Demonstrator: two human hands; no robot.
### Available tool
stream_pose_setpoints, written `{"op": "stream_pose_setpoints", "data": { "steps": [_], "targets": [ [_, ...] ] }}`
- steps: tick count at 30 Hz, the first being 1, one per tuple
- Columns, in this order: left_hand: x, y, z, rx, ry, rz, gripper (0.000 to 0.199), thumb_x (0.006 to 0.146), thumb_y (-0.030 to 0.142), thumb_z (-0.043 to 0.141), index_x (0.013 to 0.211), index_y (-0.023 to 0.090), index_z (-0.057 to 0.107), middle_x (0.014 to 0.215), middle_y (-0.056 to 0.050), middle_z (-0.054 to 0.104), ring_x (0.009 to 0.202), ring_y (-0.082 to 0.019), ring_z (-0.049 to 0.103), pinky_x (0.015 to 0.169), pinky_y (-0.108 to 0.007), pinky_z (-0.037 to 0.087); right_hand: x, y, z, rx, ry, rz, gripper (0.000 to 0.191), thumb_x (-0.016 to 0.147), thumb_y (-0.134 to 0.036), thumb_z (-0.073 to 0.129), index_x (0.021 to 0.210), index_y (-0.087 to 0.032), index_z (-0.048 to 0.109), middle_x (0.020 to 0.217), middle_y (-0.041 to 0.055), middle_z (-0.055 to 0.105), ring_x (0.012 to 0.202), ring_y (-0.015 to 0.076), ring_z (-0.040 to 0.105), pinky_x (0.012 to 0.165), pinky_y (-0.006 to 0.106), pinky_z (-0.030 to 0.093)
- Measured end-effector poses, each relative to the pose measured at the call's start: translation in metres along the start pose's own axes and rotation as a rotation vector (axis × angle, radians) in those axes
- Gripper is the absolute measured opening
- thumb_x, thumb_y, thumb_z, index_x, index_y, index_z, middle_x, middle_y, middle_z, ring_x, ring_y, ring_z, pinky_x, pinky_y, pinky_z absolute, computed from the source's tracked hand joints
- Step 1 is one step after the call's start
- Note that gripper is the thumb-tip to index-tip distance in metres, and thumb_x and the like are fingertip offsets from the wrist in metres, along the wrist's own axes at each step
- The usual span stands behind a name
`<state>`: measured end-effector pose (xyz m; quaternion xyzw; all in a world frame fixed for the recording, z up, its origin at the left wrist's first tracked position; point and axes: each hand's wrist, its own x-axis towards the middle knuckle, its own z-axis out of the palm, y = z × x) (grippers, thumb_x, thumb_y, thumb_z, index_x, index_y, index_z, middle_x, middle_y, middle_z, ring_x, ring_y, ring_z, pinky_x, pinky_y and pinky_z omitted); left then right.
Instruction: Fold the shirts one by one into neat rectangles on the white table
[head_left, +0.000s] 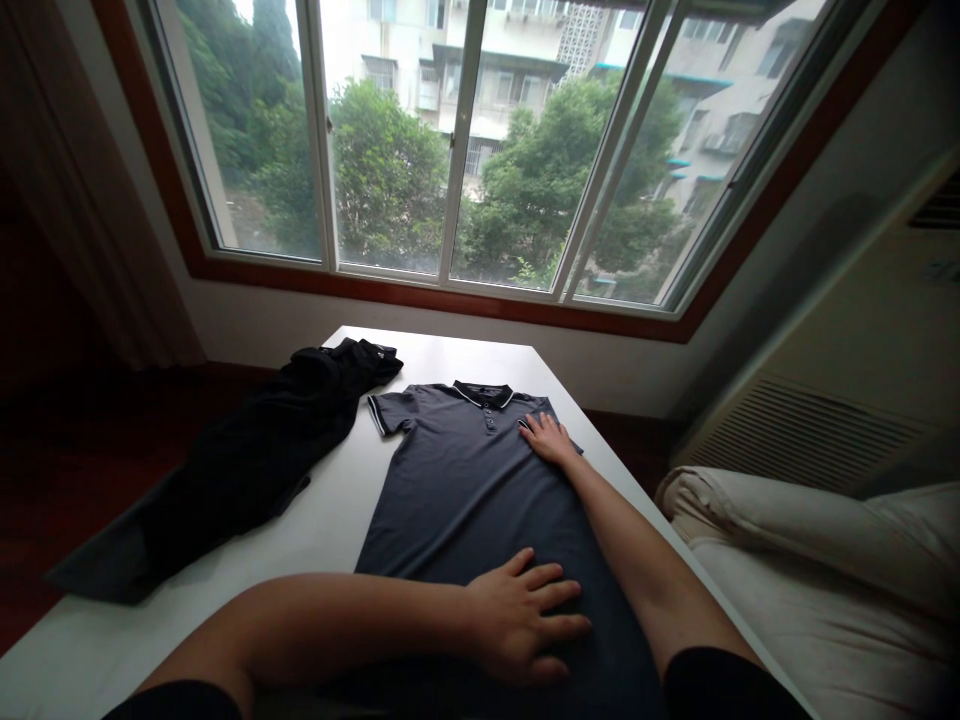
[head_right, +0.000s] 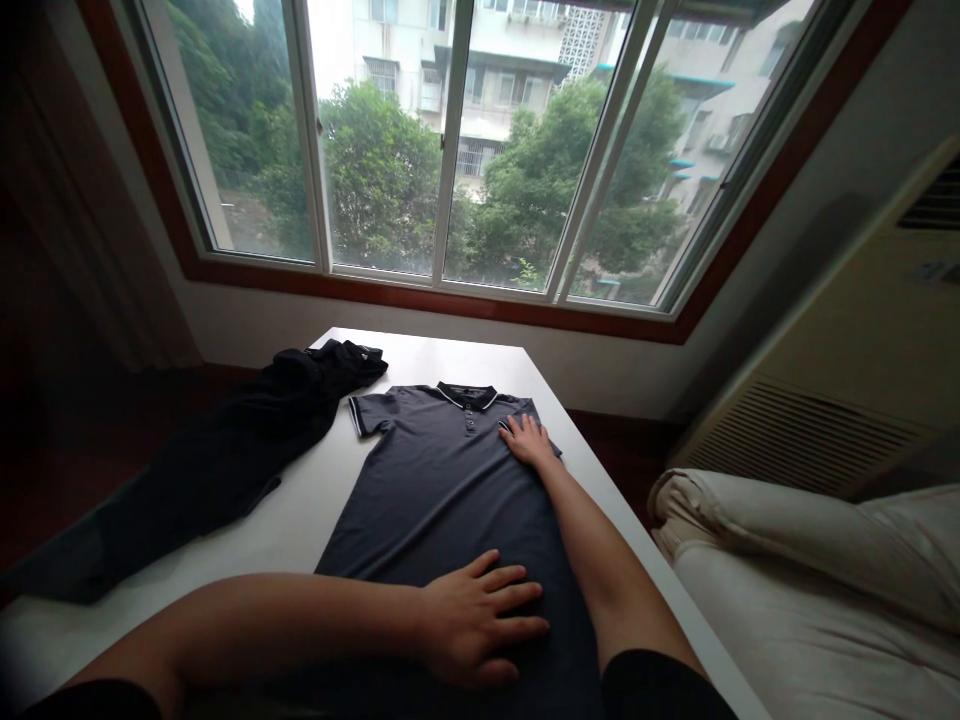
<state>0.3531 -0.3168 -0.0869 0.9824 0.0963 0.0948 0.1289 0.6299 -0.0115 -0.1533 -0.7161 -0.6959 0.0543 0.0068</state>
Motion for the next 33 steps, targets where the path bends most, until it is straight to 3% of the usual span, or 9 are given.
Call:
{"op": "stream_pose_setpoints", "data": {
  "steps": [7, 11, 13, 16, 20, 22, 26, 30, 33],
  "targets": [
    [0.017, 0.006, 0.013, 0.038, 0.049, 0.026, 0.068, 0.106, 0.058, 0.036, 0.162, 0.019, 0.039, 0.168, -0.016, 0.035, 0.156, -0.037, 0.031, 0.122, -0.063, 0.030, 0.012, -0.001, -0.004, 0.015, 0.017, 0.040, 0.079, 0.102, -0.075, 0.013, 0.168, -0.033, 0.024, 0.176, 0.0093, 0.012, 0.162, 0.0275, 0.008, 0.126, 0.059, 0.010],
    [0.011, -0.018, 0.000, 0.005, 0.065, 0.005, 0.061, 0.105, 0.057, 0.042, 0.154, 0.022, 0.050, 0.163, -0.013, 0.044, 0.153, -0.035, 0.037, 0.121, -0.060, 0.034, 0.011, 0.000, -0.003, 0.013, 0.048, 0.016, 0.080, 0.102, -0.076, 0.012, 0.167, -0.033, 0.028, 0.175, 0.0092, 0.016, 0.162, 0.0275, 0.011, 0.127, 0.057, 0.011],
    [0.003, -0.045, -0.014, 0.012, 0.112, -0.103, 0.055, 0.103, 0.054, 0.048, 0.149, 0.024, 0.055, 0.160, -0.012, 0.049, 0.149, -0.034, 0.042, 0.121, -0.059, 0.035, 0.009, -0.001, -0.003, 0.003, 0.078, 0.010, 0.079, 0.102, -0.076, 0.012, 0.166, -0.033, 0.031, 0.175, 0.0090, 0.020, 0.161, 0.0275, 0.014, 0.127, 0.056, 0.011],
    [-0.021, -0.106, -0.040, 0.079, 0.271, -0.367, 0.044, 0.100, 0.042, 0.058, 0.140, 0.026, 0.063, 0.154, -0.010, 0.055, 0.143, -0.031, 0.048, 0.122, -0.053, 0.035, 0.004, -0.003, -0.004, -0.017, 0.134, 0.003, 0.075, 0.104, -0.072, 0.014, 0.163, -0.032, 0.038, 0.173, 0.0085, 0.027, 0.160, 0.0275, 0.019, 0.127, 0.055, 0.013],
    [-0.076, -0.203, -0.075, 0.163, 0.550, -0.906, 0.039, 0.098, 0.031, 0.057, 0.134, 0.019, 0.066, 0.148, -0.013, 0.059, 0.139, -0.029, 0.051, 0.121, -0.043, 0.036, -0.008, -0.009, -0.009, -0.041, 0.252, -0.040, 0.066, 0.108, -0.063, 0.022, 0.155, -0.028, 0.050, 0.168, 0.0095, 0.037, 0.156, 0.0281, 0.027, 0.127, 0.052, 0.017],
    [-0.107, -0.243, -0.088, 0.204, 0.601, -1.159, 0.044, 0.098, 0.032, 0.055, 0.140, 0.017, 0.061, 0.150, -0.015, 0.057, 0.139, -0.031, 0.050, 0.119, -0.043, 0.036, -0.015, -0.018, -0.013, -0.039, 0.305, -0.073, 0.060, 0.108, -0.056, 0.028, 0.151, -0.024, 0.055, 0.164, 0.0113, 0.042, 0.153, 0.0290, 0.031, 0.127, 0.050, 0.017],
    [-0.145, -0.288, -0.094, 0.170, 0.594, -1.509, 0.057, 0.100, 0.043, 0.050, 0.150, 0.016, 0.050, 0.151, -0.019, 0.055, 0.139, -0.037, 0.048, 0.111, -0.047, 0.041, -0.026, -0.058, -0.021, 0.031, 0.310, -0.235, 0.055, 0.107, -0.048, 0.039, 0.151, -0.020, 0.056, 0.162, 0.0131, 0.045, 0.152, 0.0299, 0.036, 0.127, 0.047, 0.021],
    [-0.142, -0.302, -0.087, 0.201, 0.552, -1.548, 0.064, 0.098, 0.049, 0.052, 0.155, 0.021, 0.044, 0.152, -0.019, 0.054, 0.141, -0.039, 0.046, 0.113, -0.052, 0.037, -0.031, -0.125, -0.019, 0.129, 0.267, -0.543, 0.055, 0.105, -0.048, 0.048, 0.152, -0.021, 0.055, 0.162, 0.0131, 0.045, 0.151, 0.0298, 0.039, 0.126, 0.048, 0.028],
    [-0.133, -0.310, -0.087, 0.169, 0.551, -1.528, 0.068, 0.094, 0.040, 0.059, 0.156, 0.021, 0.043, 0.150, -0.020, 0.055, 0.140, -0.039, 0.048, 0.113, -0.052, 0.036, -0.032, -0.178, -0.008, 0.196, 0.244, -0.687, 0.053, 0.104, -0.049, 0.053, 0.149, -0.023, 0.058, 0.161, 0.0129, 0.047, 0.151, 0.0309, 0.040, 0.124, 0.051, 0.033]
  ]
}}
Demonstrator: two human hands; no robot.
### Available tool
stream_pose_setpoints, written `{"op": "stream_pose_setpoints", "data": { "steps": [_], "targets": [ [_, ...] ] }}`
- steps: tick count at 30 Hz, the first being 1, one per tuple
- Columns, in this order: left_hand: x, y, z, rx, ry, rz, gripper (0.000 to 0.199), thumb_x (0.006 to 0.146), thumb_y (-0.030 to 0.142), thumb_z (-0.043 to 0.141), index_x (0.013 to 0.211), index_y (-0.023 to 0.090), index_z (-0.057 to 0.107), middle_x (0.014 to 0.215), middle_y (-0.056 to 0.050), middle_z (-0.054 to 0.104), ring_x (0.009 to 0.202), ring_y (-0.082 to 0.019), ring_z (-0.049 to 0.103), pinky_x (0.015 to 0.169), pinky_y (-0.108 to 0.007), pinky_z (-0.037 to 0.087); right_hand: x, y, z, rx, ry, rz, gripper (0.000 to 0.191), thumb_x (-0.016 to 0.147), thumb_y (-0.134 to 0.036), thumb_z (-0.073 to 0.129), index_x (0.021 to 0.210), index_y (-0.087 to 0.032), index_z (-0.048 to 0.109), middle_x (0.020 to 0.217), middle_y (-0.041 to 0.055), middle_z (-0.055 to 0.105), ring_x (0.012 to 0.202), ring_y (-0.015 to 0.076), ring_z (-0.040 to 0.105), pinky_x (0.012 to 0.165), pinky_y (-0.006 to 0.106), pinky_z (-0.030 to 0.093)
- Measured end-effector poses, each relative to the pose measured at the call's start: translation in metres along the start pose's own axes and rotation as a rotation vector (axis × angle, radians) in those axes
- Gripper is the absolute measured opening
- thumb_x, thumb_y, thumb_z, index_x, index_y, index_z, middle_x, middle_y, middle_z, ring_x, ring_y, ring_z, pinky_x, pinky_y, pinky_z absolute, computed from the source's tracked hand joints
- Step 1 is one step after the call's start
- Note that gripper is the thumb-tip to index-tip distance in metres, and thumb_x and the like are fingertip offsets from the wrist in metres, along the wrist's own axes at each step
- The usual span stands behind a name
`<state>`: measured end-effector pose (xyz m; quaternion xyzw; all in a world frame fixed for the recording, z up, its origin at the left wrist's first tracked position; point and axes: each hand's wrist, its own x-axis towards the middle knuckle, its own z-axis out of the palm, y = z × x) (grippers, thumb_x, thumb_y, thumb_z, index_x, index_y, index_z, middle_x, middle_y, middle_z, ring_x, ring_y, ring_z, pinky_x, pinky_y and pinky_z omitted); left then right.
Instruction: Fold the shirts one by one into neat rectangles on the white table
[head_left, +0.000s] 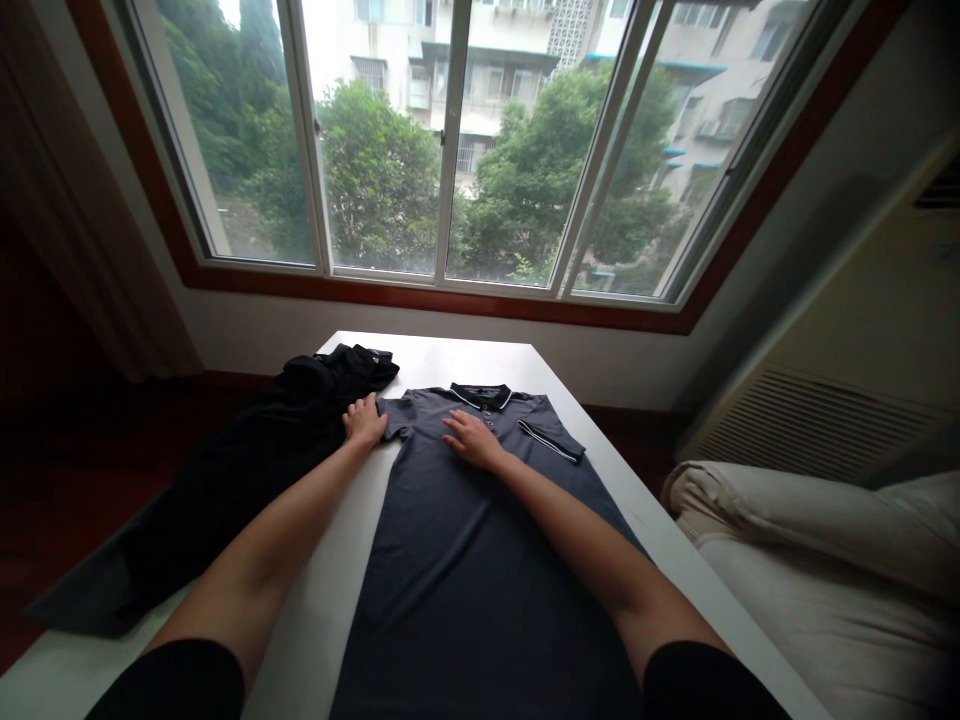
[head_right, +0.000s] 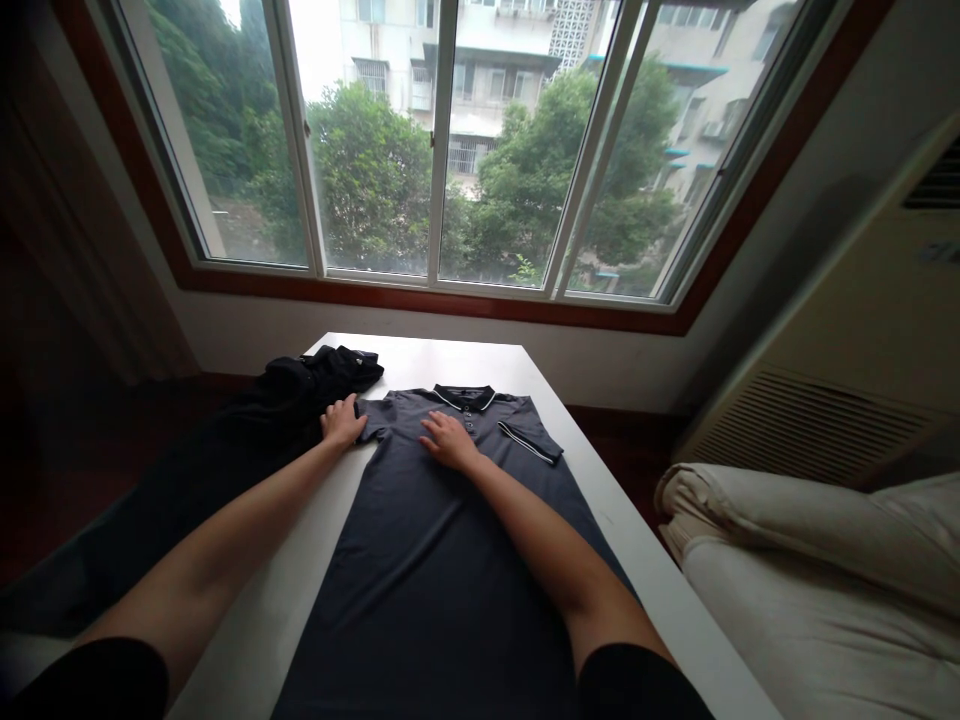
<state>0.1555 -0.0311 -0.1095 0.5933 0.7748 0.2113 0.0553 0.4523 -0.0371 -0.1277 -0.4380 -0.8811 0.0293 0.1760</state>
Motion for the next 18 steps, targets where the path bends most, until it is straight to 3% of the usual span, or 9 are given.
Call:
{"op": "stream_pose_setpoints", "data": {
  "steps": [5, 9, 12, 14, 16, 18],
  "targets": [
    [0.017, 0.006, -0.008, -0.134, -0.094, 0.011, 0.058, 0.088, 0.026, 0.064, 0.145, 0.021, 0.056, 0.136, -0.014, 0.069, 0.124, -0.032, 0.064, 0.102, -0.040, 0.046, 0.029, -0.045, 0.032, 0.039, -0.063, -0.043, 0.057, 0.105, -0.055, 0.050, 0.152, -0.023, 0.056, 0.163, 0.0124, 0.044, 0.153, 0.0311, 0.037, 0.126, 0.051, 0.030],
    [0.021, 0.019, -0.019, -0.209, -0.004, 0.062, 0.049, 0.097, 0.027, 0.052, 0.146, 0.021, 0.054, 0.140, -0.010, 0.067, 0.123, -0.025, 0.065, 0.101, -0.031, 0.047, 0.034, -0.055, 0.036, 0.041, -0.113, -0.040, 0.058, 0.106, -0.058, 0.047, 0.155, -0.027, 0.052, 0.166, 0.0102, 0.040, 0.156, 0.0321, 0.032, 0.126, 0.055, 0.026],
    [0.010, 0.039, -0.023, -0.321, 0.086, 0.199, 0.050, 0.096, 0.023, 0.051, 0.145, 0.020, 0.055, 0.134, -0.009, 0.069, 0.118, -0.023, 0.066, 0.103, -0.031, 0.047, 0.034, -0.056, 0.031, 0.051, -0.118, -0.058, 0.055, 0.106, -0.056, 0.049, 0.155, -0.031, 0.053, 0.165, 0.0087, 0.042, 0.155, 0.0327, 0.033, 0.125, 0.057, 0.027],
    [0.000, 0.054, -0.021, -0.393, 0.011, 0.347, 0.054, 0.092, 0.022, 0.056, 0.146, 0.019, 0.056, 0.120, -0.007, 0.074, 0.105, -0.022, 0.069, 0.097, -0.030, 0.050, 0.032, -0.057, 0.026, 0.058, -0.101, -0.066, 0.052, 0.105, -0.052, 0.054, 0.152, -0.031, 0.056, 0.164, 0.0087, 0.044, 0.154, 0.0337, 0.035, 0.125, 0.058, 0.028],
    [-0.010, 0.065, -0.015, -0.410, -0.165, 0.460, 0.060, 0.092, 0.027, 0.060, 0.151, 0.020, 0.053, 0.108, -0.005, 0.076, 0.095, -0.021, 0.071, 0.090, -0.029, 0.053, 0.025, -0.058, 0.022, 0.056, -0.101, -0.071, 0.048, 0.103, -0.048, 0.058, 0.146, -0.028, 0.062, 0.159, 0.0101, 0.051, 0.150, 0.0349, 0.040, 0.124, 0.057, 0.030],
    [-0.015, 0.071, -0.009, -0.353, -0.275, 0.469, 0.059, 0.095, 0.035, 0.058, 0.152, 0.021, 0.052, 0.103, -0.004, 0.077, 0.095, -0.022, 0.071, 0.088, -0.029, 0.053, 0.011, -0.057, 0.015, 0.050, -0.132, -0.086, 0.045, 0.102, -0.046, 0.059, 0.141, -0.025, 0.067, 0.150, 0.0122, 0.059, 0.143, 0.0356, 0.048, 0.122, 0.056, 0.033]
  ]
}}
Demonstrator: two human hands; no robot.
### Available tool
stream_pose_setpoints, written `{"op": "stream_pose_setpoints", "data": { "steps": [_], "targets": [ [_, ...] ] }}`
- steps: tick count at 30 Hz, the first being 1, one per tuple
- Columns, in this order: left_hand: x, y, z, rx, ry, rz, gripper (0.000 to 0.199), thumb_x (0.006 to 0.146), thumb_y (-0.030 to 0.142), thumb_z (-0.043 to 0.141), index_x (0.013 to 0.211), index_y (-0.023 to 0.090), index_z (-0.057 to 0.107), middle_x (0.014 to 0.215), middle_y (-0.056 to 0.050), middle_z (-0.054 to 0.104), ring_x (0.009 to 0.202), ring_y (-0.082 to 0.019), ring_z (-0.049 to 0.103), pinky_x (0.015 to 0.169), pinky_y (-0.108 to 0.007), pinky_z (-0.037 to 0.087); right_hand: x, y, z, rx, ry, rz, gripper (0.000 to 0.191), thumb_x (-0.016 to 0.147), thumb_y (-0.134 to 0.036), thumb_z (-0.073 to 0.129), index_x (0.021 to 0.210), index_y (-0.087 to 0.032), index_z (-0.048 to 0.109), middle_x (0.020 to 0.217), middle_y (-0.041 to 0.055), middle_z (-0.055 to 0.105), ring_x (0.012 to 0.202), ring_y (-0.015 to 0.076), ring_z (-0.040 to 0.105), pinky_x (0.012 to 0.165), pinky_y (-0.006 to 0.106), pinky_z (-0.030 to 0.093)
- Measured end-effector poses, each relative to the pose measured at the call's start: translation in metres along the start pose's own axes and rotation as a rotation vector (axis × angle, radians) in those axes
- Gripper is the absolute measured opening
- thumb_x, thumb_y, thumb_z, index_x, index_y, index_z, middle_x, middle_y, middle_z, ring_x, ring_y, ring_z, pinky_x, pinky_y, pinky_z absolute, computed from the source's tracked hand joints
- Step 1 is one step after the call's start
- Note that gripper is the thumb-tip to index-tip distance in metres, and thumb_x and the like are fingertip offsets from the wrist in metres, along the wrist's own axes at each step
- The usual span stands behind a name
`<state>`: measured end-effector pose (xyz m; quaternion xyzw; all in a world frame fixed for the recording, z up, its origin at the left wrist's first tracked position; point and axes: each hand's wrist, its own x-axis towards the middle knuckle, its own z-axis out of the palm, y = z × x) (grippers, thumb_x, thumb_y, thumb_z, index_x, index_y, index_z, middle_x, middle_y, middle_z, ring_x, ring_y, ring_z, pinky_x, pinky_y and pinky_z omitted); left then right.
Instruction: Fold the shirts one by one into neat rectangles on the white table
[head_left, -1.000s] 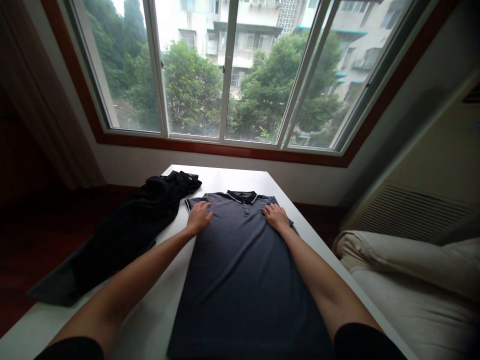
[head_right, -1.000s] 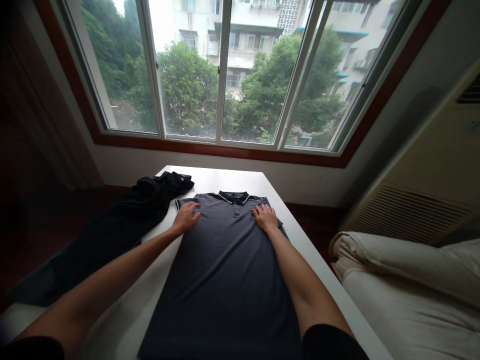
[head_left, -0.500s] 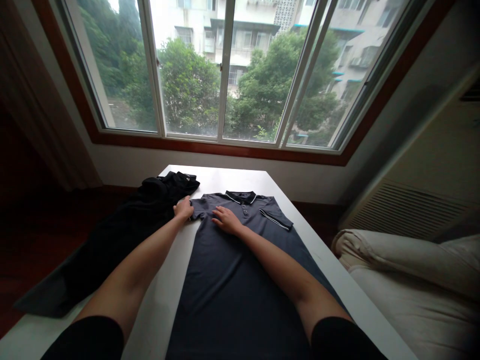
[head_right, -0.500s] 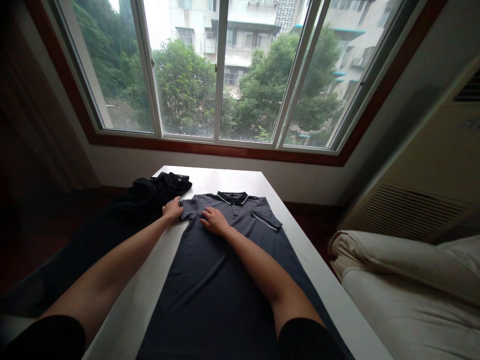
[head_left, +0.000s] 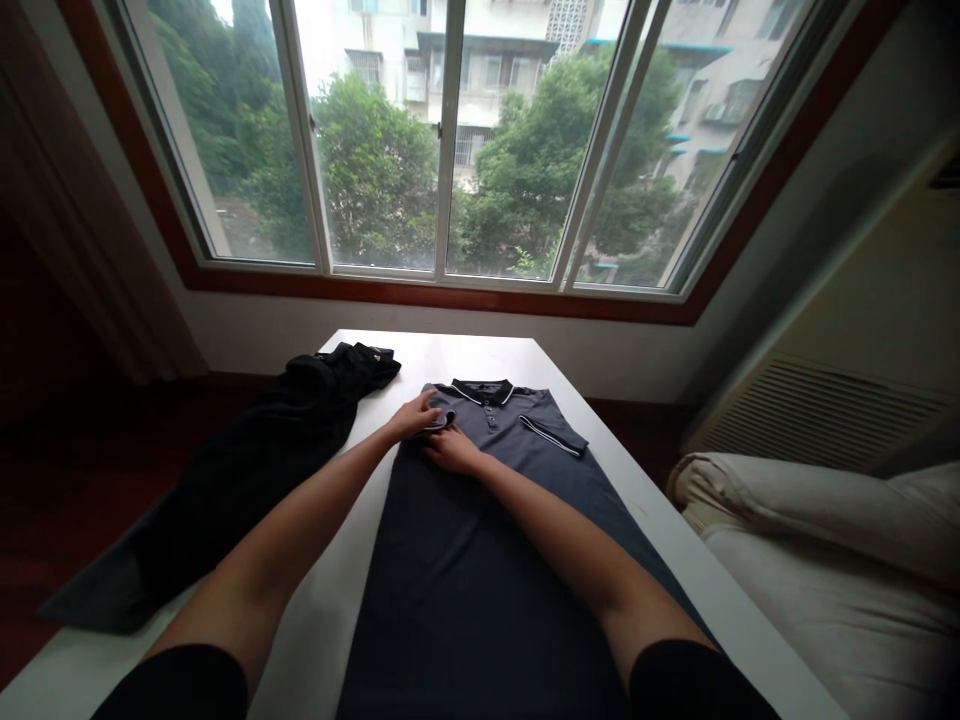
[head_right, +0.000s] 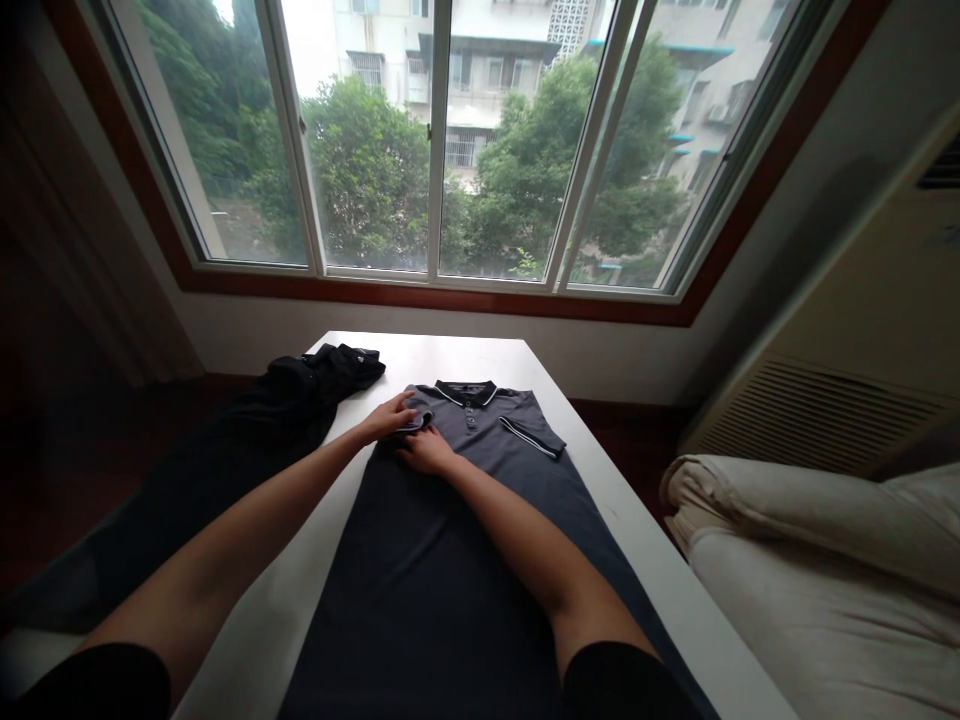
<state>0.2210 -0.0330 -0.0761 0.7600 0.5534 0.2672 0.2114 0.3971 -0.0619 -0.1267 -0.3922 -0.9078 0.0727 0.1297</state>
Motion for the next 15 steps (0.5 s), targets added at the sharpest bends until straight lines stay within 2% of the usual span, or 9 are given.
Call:
{"op": "stream_pose_setpoints", "data": {
  "steps": [2, 5, 8, 11, 13, 15],
  "targets": [
    [0.000, -0.001, 0.006, 0.077, -0.010, -0.071, 0.050, 0.099, 0.040, 0.053, 0.144, 0.021, 0.060, 0.106, -0.006, 0.078, 0.101, -0.024, 0.071, 0.090, -0.031, 0.053, -0.021, 0.000, -0.006, 0.010, -0.030, -0.037, 0.047, 0.101, -0.046, 0.060, 0.143, -0.024, 0.066, 0.144, 0.0131, 0.063, 0.136, 0.0347, 0.055, 0.120, 0.054, 0.037],
    [-0.001, -0.005, 0.014, 0.163, 0.018, -0.098, 0.037, 0.099, 0.039, 0.051, 0.124, 0.022, 0.073, 0.119, -0.010, 0.075, 0.112, -0.028, 0.068, 0.099, -0.036, 0.050, -0.057, 0.007, -0.021, 0.097, -0.025, -0.124, 0.052, 0.100, -0.047, 0.061, 0.148, -0.025, 0.062, 0.150, 0.0118, 0.059, 0.138, 0.0329, 0.055, 0.120, 0.050, 0.039],
    [-0.006, -0.007, 0.025, 0.217, 0.014, -0.062, 0.035, 0.097, 0.039, 0.056, 0.123, 0.023, 0.073, 0.134, -0.012, 0.069, 0.126, -0.030, 0.061, 0.110, -0.037, 0.043, -0.083, 0.024, -0.040, 0.242, -0.010, -0.121, 0.041, 0.103, -0.047, 0.056, 0.136, -0.027, 0.071, 0.143, 0.0070, 0.066, 0.130, 0.0280, 0.062, 0.113, 0.041, 0.046],
    [-0.013, -0.006, 0.041, 0.264, -0.002, -0.035, 0.045, 0.095, 0.045, 0.060, 0.135, 0.023, 0.067, 0.150, -0.013, 0.058, 0.141, -0.032, 0.050, 0.119, -0.042, 0.034, -0.098, 0.057, -0.057, 0.200, 0.084, 0.073, 0.037, 0.104, -0.045, 0.051, 0.124, -0.026, 0.077, 0.131, 0.0059, 0.072, 0.124, 0.0263, 0.065, 0.111, 0.039, 0.048],
    [-0.015, -0.006, 0.049, 0.323, -0.018, -0.045, 0.055, 0.098, 0.052, 0.055, 0.144, 0.023, 0.060, 0.160, -0.015, 0.047, 0.150, -0.034, 0.039, 0.123, -0.048, 0.027, -0.107, 0.086, -0.064, 0.043, 0.151, 0.263, 0.040, 0.103, -0.046, 0.052, 0.128, -0.024, 0.075, 0.143, 0.0093, 0.065, 0.137, 0.0287, 0.056, 0.118, 0.041, 0.041],
    [-0.015, -0.008, 0.054, 0.381, -0.037, -0.073, 0.062, 0.101, 0.059, 0.046, 0.152, 0.024, 0.051, 0.168, -0.015, 0.036, 0.155, -0.036, 0.030, 0.124, -0.055, 0.021, -0.118, 0.115, -0.065, -0.114, 0.154, 0.473, 0.049, 0.103, -0.050, 0.051, 0.141, -0.023, 0.067, 0.158, 0.0125, 0.051, 0.149, 0.0320, 0.042, 0.124, 0.046, 0.032]
  ]
}}
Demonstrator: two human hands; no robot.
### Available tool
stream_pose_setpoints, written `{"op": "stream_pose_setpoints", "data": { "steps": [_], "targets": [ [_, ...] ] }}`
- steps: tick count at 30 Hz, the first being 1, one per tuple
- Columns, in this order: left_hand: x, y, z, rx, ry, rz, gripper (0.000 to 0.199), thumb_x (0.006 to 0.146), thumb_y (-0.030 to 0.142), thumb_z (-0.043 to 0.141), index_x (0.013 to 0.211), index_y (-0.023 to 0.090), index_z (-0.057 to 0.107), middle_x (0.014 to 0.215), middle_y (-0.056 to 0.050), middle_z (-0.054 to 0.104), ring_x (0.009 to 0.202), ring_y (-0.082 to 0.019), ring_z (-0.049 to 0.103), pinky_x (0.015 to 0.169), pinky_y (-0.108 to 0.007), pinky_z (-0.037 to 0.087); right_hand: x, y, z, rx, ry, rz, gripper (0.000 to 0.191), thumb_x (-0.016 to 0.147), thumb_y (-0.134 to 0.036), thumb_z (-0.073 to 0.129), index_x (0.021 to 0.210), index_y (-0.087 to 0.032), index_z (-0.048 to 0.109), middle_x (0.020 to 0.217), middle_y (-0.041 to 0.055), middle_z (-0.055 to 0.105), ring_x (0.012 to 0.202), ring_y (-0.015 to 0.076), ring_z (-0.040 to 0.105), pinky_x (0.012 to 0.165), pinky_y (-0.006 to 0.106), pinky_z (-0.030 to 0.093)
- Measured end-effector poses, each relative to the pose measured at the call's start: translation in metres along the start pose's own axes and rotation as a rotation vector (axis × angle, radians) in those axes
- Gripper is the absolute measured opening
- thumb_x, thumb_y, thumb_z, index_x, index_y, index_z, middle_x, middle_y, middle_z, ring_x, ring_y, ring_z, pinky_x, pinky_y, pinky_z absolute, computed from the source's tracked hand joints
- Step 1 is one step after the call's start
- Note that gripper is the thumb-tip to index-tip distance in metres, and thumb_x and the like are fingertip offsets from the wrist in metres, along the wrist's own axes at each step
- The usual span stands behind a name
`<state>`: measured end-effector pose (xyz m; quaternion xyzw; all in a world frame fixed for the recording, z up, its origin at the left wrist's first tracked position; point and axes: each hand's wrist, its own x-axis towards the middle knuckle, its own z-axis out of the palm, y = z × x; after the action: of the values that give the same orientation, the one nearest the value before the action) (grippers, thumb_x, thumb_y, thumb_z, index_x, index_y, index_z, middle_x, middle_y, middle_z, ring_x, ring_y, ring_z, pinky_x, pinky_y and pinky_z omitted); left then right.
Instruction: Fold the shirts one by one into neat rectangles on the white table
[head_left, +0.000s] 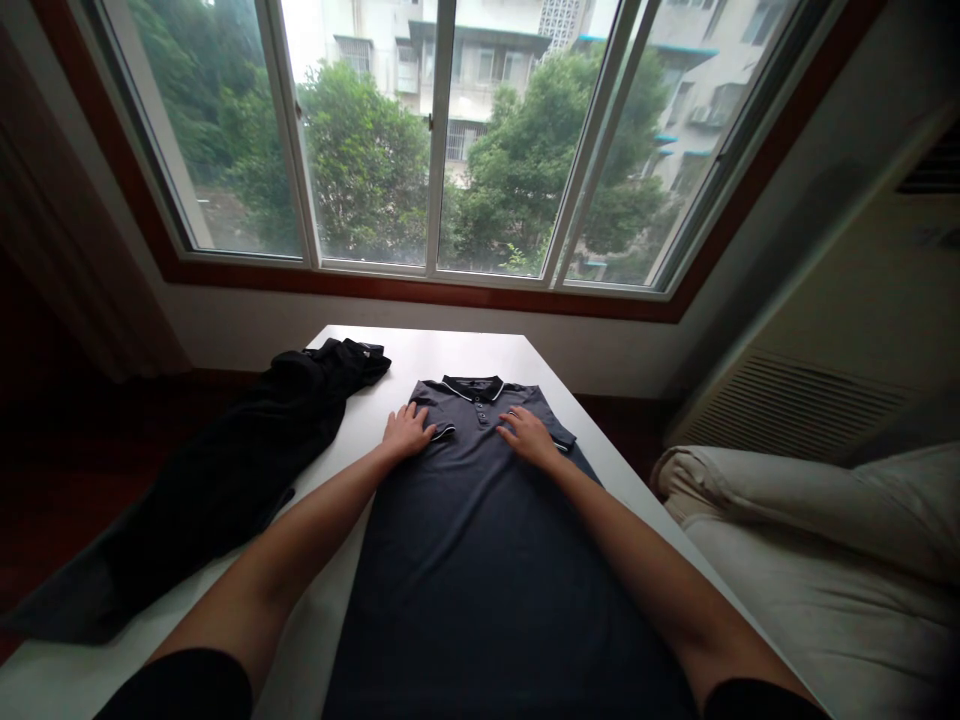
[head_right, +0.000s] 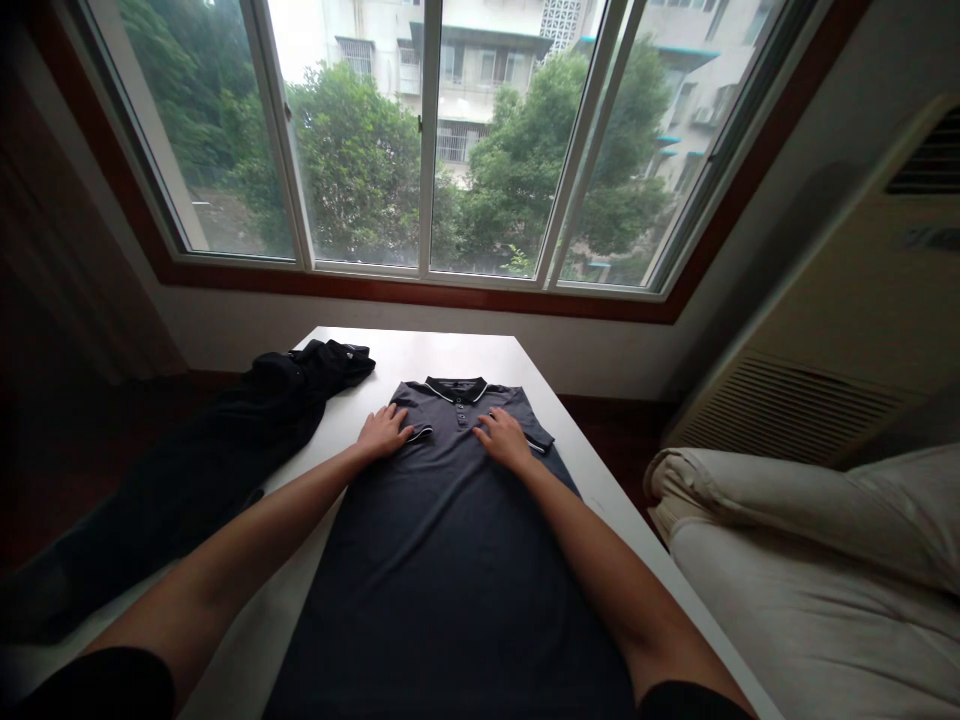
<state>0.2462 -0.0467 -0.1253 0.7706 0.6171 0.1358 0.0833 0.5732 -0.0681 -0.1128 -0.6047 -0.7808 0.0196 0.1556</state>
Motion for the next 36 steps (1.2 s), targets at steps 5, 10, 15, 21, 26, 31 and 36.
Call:
{"op": "stream_pose_setpoints", "data": {
  "steps": [5, 10, 15, 21, 26, 31, 36],
  "targets": [
    [0.009, -0.010, 0.000, 0.014, -0.037, -0.026, 0.068, 0.102, 0.064, 0.037, 0.159, 0.026, 0.042, 0.173, -0.013, 0.025, 0.159, -0.036, 0.020, 0.126, -0.060, 0.013, -0.001, 0.049, 0.015, -0.145, -0.099, 0.295, 0.067, 0.106, -0.063, 0.035, 0.157, -0.023, 0.049, 0.170, 0.0142, 0.031, 0.157, 0.0332, 0.026, 0.127, 0.052, 0.020],
    [0.024, -0.019, -0.001, 0.017, -0.057, -0.045, 0.072, 0.102, 0.066, 0.034, 0.161, 0.025, 0.040, 0.174, -0.012, 0.021, 0.160, -0.036, 0.018, 0.126, -0.060, 0.010, 0.006, 0.051, 0.025, -0.105, -0.136, 0.276, 0.073, 0.104, -0.070, 0.028, 0.160, -0.026, 0.045, 0.173, 0.0115, 0.023, 0.160, 0.0325, 0.017, 0.128, 0.054, 0.012],
    [0.036, -0.028, -0.003, 0.037, -0.057, -0.047, 0.070, 0.102, 0.066, 0.034, 0.160, 0.027, 0.041, 0.174, -0.011, 0.024, 0.159, -0.035, 0.020, 0.125, -0.059, 0.013, 0.021, 0.048, 0.029, -0.049, -0.141, 0.297, 0.079, 0.101, -0.075, 0.031, 0.161, -0.026, 0.044, 0.174, 0.0123, 0.019, 0.161, 0.0360, 0.012, 0.127, 0.059, 0.008],
    [0.052, -0.042, -0.017, 0.109, -0.082, -0.093, 0.068, 0.103, 0.064, 0.032, 0.161, 0.028, 0.040, 0.174, -0.010, 0.023, 0.159, -0.033, 0.019, 0.125, -0.058, 0.016, 0.035, 0.041, 0.026, 0.045, -0.059, 0.173, 0.072, 0.100, -0.072, 0.043, 0.154, -0.025, 0.054, 0.169, 0.0122, 0.033, 0.159, 0.0366, 0.020, 0.126, 0.062, 0.016],
    [0.055, -0.048, -0.029, 0.176, -0.102, -0.086, 0.066, 0.104, 0.063, 0.030, 0.161, 0.031, 0.040, 0.174, -0.008, 0.024, 0.159, -0.033, 0.020, 0.123, -0.053, 0.022, 0.026, 0.045, 0.027, 0.110, 0.076, 0.031, 0.048, 0.105, -0.048, 0.049, 0.143, -0.024, 0.064, 0.154, 0.0096, 0.056, 0.149, 0.0287, 0.043, 0.125, 0.048, 0.031],
    [0.047, -0.035, -0.041, 0.253, -0.083, 0.006, 0.058, 0.107, 0.053, 0.034, 0.157, 0.023, 0.043, 0.169, -0.014, 0.033, 0.156, -0.033, 0.027, 0.122, -0.053, 0.024, 0.012, 0.061, 0.019, 0.106, 0.034, -0.020, 0.048, 0.102, -0.046, 0.055, 0.145, -0.024, 0.064, 0.155, 0.0091, 0.055, 0.146, 0.0279, 0.047, 0.124, 0.043, 0.034],
    [0.026, 0.013, -0.032, 0.270, 0.087, 0.196, 0.040, 0.103, 0.028, 0.047, 0.140, 0.017, 0.060, 0.155, -0.015, 0.052, 0.142, -0.031, 0.045, 0.116, -0.045, 0.034, 0.010, 0.089, 0.003, 0.158, 0.087, 0.008, 0.041, 0.107, -0.040, 0.044, 0.133, -0.023, 0.071, 0.141, 0.0086, 0.067, 0.135, 0.0243, 0.058, 0.119, 0.037, 0.039]
  ]
}}
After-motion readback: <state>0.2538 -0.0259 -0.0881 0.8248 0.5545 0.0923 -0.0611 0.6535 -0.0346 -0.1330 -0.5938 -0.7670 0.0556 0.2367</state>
